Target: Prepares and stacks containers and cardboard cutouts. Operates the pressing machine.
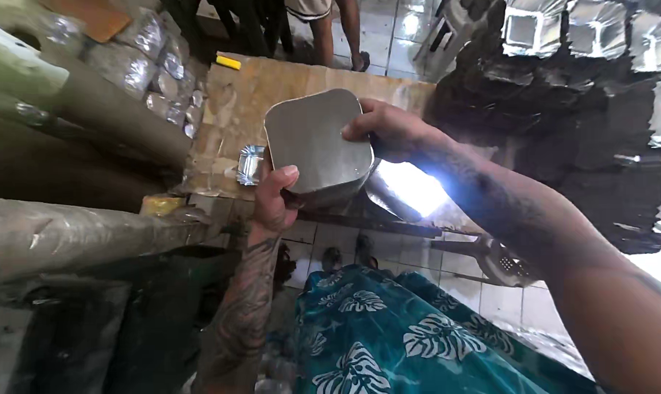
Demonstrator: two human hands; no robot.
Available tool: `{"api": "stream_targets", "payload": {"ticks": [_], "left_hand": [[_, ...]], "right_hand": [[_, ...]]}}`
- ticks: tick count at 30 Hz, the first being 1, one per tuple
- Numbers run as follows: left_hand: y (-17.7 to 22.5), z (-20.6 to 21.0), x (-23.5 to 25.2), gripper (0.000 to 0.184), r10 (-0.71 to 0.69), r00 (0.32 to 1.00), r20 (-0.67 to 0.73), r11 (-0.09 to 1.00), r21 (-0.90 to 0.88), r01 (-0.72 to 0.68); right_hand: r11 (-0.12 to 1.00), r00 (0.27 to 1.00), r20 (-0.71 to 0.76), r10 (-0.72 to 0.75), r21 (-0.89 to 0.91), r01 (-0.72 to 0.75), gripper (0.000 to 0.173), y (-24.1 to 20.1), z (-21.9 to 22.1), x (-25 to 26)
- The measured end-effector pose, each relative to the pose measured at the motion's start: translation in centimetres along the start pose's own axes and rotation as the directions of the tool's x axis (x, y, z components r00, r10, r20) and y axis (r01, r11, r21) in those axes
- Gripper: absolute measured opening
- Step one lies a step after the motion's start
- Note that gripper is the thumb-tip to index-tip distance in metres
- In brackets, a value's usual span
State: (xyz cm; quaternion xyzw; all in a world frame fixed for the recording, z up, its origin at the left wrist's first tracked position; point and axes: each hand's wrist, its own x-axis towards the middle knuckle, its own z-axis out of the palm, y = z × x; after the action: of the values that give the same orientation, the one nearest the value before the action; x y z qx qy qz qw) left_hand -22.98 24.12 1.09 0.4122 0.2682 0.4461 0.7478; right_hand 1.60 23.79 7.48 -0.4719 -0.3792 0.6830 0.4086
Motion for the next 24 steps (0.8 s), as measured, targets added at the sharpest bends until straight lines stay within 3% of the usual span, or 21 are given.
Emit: {"api": "stream_targets", "payload": {"ticks": [5,9,14,16,18,20,22,24], "left_hand": [[-1.0,-0.6,0.5,0.065,-0.003,1.000,-0.028,1.000,0.008,0.004],[-2.1,-0.9,1.1,0.067,0.003,0.999,-0.051,0.999,0.041,-0.001],[-0.3,-0.1,0.2,0.072,-0.193,0.978,-0.080,0.975,0.092,0.200],[-1.8,-3.9,0.3,0.097,-0.150,0.984,0.096,0.984,0.116,0.139],[-3.5,-6.7,-0.3,0.119,-0.122,0.975,0.188,0.967,0.244,0.074],[-4.4,-6.3,-0.9,0.121,-0.226,0.974,0.023,0.820,0.544,0.177],[-5.8,-4.9,-0.6,0.096,-0.232,0.968,-0.092,0.611,0.761,0.219],[-6.8,-4.7,-0.3,0.080,-0.202,0.975,-0.096,0.554,0.810,0.195]], "right_hand": [[1.000,1.000,0.012,-0.023,-0.003,0.023,0.051,1.1,-0.7,1.0],[0.999,0.998,-0.051,0.029,-0.038,-0.030,0.061,2.3,-1.2,1.5],[0.997,0.997,-0.060,0.046,-0.056,-0.049,0.056,2.6,-1.6,1.6],[0.994,0.995,-0.076,0.057,-0.091,-0.064,0.060,2.4,-1.2,1.5],[0.994,0.994,-0.098,0.052,-0.087,-0.061,0.082,2.5,-1.2,1.4],[0.998,0.991,-0.112,0.067,0.018,-0.065,0.101,3.1,-1.7,1.6],[0.992,0.986,-0.156,0.064,0.121,-0.045,0.094,3.5,-1.4,1.5],[0.985,0.985,-0.172,0.031,0.172,-0.001,0.082,3.5,-0.8,1.4]]}}
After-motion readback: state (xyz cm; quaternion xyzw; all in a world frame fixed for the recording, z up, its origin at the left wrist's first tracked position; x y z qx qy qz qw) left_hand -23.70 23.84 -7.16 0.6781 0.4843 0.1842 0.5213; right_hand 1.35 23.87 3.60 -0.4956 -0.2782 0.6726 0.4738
